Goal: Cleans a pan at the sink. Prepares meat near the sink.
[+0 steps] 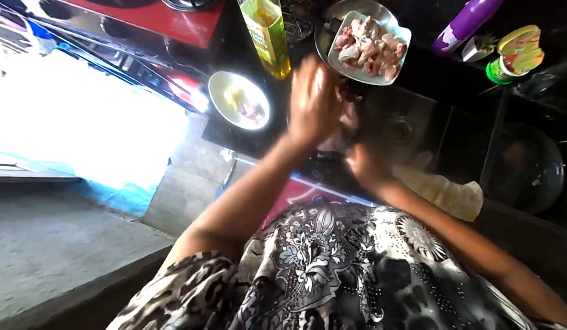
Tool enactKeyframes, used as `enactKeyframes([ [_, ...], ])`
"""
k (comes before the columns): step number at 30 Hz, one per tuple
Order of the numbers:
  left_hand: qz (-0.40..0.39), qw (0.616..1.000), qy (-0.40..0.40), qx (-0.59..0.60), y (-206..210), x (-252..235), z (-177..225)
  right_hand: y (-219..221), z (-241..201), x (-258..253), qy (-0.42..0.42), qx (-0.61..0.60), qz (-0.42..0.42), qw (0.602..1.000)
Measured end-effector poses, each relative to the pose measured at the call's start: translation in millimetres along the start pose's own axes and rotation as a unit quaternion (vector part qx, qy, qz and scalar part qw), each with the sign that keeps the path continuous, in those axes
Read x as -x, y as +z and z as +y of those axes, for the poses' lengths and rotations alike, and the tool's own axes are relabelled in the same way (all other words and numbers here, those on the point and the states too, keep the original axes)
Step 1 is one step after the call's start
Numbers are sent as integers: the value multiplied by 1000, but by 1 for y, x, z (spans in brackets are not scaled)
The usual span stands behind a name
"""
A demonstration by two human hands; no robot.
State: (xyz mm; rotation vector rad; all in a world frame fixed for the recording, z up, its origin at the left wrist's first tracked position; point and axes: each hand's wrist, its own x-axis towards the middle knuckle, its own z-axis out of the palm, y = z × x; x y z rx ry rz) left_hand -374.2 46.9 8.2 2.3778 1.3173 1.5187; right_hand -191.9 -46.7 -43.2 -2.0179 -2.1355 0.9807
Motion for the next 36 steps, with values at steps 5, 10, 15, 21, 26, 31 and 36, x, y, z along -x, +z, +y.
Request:
enactKeyframes([
  [5,-315,931,-167,-83,36,130,-16,-2,-3,-10,-1,37,-11,999],
  [10,-283,937,-164,-125,55,123,-28,-16,-8,-13,26,29,-66,997],
  [15,-283,940,-159,-107,58,126,-32,-27,-6,6,66,64,-122,988],
  [21,-279,948,-116,-96,60,134,-28,-12,-22,-28,35,15,-93,995],
  [26,-316,937,-115,-92,57,128,-30,-9,-29,-49,12,4,-66,998],
  [31,-294,916,-230,-146,44,105,-57,-12,-18,-28,36,20,-92,995],
  [36,-283,909,-294,-87,34,87,-64,-11,7,-14,6,-15,-74,997],
])
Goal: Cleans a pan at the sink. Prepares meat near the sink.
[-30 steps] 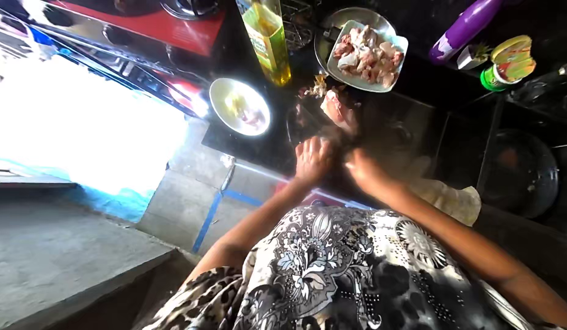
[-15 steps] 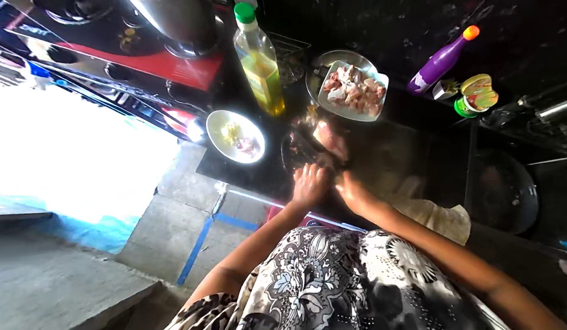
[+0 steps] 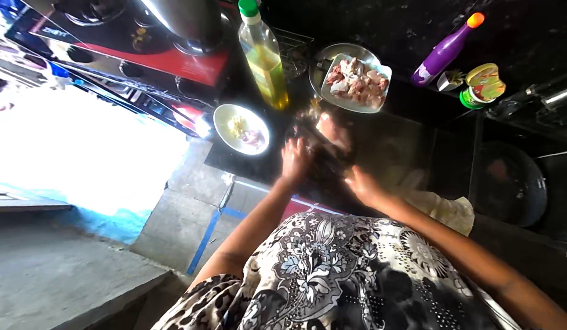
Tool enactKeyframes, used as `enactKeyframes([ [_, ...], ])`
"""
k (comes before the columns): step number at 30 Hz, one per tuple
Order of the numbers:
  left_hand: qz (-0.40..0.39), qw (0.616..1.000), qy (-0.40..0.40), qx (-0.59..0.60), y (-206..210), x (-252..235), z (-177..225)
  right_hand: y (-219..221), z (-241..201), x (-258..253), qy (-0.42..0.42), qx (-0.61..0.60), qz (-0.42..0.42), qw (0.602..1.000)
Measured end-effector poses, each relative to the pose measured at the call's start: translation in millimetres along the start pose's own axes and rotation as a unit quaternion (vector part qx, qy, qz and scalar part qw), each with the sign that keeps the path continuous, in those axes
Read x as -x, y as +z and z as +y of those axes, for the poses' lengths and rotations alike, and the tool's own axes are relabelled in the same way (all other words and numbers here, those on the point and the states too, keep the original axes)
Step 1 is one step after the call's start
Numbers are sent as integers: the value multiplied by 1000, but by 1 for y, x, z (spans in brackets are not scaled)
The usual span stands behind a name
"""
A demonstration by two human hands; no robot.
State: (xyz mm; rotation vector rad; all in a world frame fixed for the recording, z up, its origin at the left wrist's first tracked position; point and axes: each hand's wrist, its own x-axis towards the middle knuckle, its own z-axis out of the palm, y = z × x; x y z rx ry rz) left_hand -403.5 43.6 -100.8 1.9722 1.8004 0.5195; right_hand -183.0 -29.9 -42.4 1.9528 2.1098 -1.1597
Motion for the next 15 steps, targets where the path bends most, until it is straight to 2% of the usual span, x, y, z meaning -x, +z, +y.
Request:
enactKeyframes([
  [5,-64,994,56,-65,0,3,-7,-6,35,20,-38,-54,108,992],
  [11,-137,988,60,-45,-3,1,4,-30,98,59,26,-123,234,964],
  [13,-130,990,50,-2,-9,0,11,-32,124,80,67,-138,250,956],
  [15,-123,990,7,70,-18,-4,21,-26,152,104,114,-131,265,948],
])
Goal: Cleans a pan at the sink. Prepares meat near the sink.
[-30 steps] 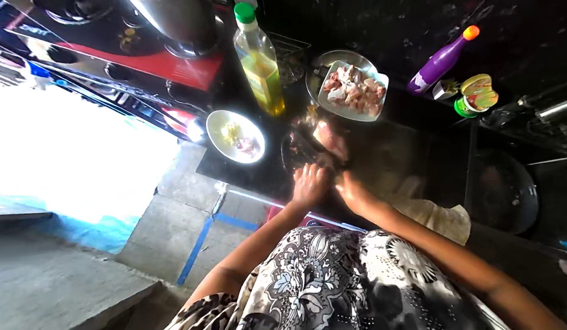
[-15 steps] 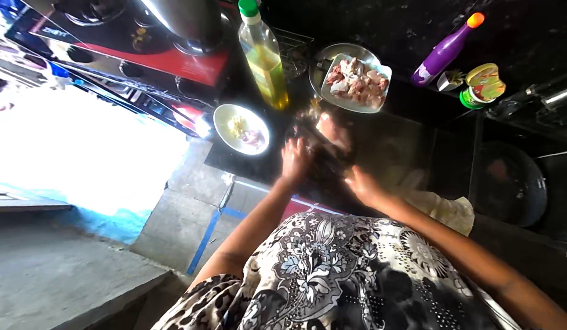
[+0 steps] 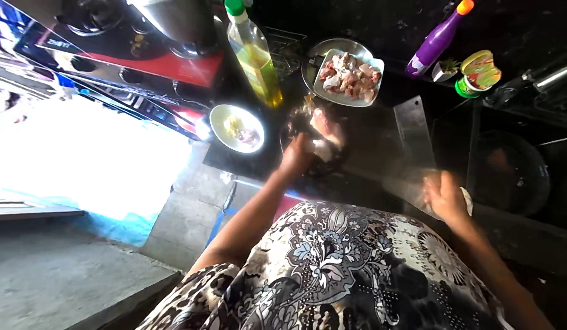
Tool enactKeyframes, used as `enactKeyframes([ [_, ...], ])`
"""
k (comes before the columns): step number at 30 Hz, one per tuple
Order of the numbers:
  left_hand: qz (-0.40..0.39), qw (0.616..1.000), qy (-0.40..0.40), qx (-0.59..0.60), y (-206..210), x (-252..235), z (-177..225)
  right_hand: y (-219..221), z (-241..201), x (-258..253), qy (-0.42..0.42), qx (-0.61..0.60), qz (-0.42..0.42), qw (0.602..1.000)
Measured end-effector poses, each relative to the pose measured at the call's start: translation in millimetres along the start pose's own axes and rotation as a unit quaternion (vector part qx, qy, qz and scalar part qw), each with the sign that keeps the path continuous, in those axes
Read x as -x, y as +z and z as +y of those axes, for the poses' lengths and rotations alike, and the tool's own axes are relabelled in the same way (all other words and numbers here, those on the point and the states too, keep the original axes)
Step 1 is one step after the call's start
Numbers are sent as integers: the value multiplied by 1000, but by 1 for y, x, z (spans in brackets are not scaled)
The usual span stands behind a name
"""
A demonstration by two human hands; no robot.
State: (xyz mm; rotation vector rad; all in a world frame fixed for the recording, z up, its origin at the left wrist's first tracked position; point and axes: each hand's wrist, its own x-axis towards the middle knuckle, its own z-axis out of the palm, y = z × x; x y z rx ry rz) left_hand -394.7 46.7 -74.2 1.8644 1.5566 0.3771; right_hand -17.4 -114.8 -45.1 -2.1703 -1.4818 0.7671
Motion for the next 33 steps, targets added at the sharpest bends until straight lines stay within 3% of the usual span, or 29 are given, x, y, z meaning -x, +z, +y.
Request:
enactKeyframes([
  [2,-10,998,-34,50,-12,-8,17,-10,33,18,41,25,33,998],
  [10,5,992,-5,129,-43,-90,122,-41,120,82,117,41,107,987],
  [16,55,957,-117,260,-18,-166,145,-64,162,102,184,28,106,977],
  [24,128,951,-193,207,7,-205,142,-111,219,122,224,29,92,970],
  [28,200,937,-206,197,24,-210,151,-137,251,127,259,18,84,962],
  [31,275,937,-202,77,45,-193,188,-148,281,125,257,-9,113,960],
  [33,301,942,-147,13,74,-175,228,-155,296,120,275,-42,123,953],
])
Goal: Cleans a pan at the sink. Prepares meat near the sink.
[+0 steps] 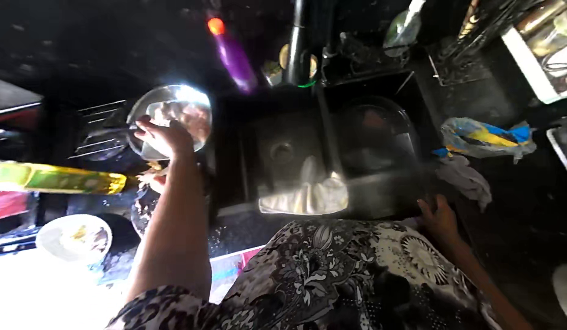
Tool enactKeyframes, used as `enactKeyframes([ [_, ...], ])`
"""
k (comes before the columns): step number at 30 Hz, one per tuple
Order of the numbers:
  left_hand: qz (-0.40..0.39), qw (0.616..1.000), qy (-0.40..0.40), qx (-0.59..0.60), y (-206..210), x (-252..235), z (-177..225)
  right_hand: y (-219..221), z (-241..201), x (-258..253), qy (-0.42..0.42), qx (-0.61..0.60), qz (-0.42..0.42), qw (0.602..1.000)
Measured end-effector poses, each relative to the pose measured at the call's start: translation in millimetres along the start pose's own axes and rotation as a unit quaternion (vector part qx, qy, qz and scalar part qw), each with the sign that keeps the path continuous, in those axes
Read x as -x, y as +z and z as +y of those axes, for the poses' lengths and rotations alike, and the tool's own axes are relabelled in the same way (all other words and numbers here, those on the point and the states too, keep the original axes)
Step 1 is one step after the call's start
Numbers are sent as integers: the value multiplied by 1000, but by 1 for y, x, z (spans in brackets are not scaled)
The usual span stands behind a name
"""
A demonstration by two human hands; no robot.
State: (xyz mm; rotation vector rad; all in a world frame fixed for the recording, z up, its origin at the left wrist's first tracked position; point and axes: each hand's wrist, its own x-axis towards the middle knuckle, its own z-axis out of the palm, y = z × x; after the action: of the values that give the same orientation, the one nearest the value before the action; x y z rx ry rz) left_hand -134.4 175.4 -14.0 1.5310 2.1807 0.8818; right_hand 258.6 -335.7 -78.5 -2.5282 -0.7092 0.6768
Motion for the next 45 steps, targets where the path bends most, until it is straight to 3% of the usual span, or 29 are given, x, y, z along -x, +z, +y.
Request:
enactKeyframes([
  [2,-54,990,128,-26,23,58,36,0,15,-15,9,-43,12,999],
  [4,-184,942,277,-53,62,112,66,2,29,-31,9,-93,11,996],
  [7,-394,802,442,-83,149,186,103,6,38,-47,0,-154,7,988],
  [10,-486,651,561,-157,219,270,139,6,40,-56,-12,-188,2,982],
  [11,-525,611,543,-237,223,298,168,6,40,-57,-15,-200,1,980],
  [12,-596,542,455,-379,224,326,214,5,40,-57,-19,-208,1,978],
  [15,-579,654,457,-167,313,344,180,9,50,-60,-38,-226,18,973],
  [17,-545,699,444,-129,353,350,180,12,56,-60,-43,-253,25,966],
  [19,-503,717,459,-147,377,355,190,18,64,-62,-58,-294,39,953],
  [22,-502,688,469,-236,412,357,192,23,68,-62,-56,-331,52,940],
  [24,-496,713,436,-236,422,359,191,24,68,-62,-54,-331,57,940],
  [26,-491,727,409,-251,420,362,195,23,68,-61,-60,-326,49,942],
  [31,-504,694,370,-357,410,355,187,24,71,-62,-72,-337,45,937],
  [35,-572,654,387,-310,390,333,172,24,71,-64,-56,-349,33,935],
  [40,-626,742,204,-125,345,307,179,24,72,-67,-73,-356,21,932],
  [43,-613,773,160,-2,312,295,183,14,63,-66,-68,-301,7,951],
  [45,-584,797,155,20,288,286,190,10,61,-66,-108,-234,22,966],
])
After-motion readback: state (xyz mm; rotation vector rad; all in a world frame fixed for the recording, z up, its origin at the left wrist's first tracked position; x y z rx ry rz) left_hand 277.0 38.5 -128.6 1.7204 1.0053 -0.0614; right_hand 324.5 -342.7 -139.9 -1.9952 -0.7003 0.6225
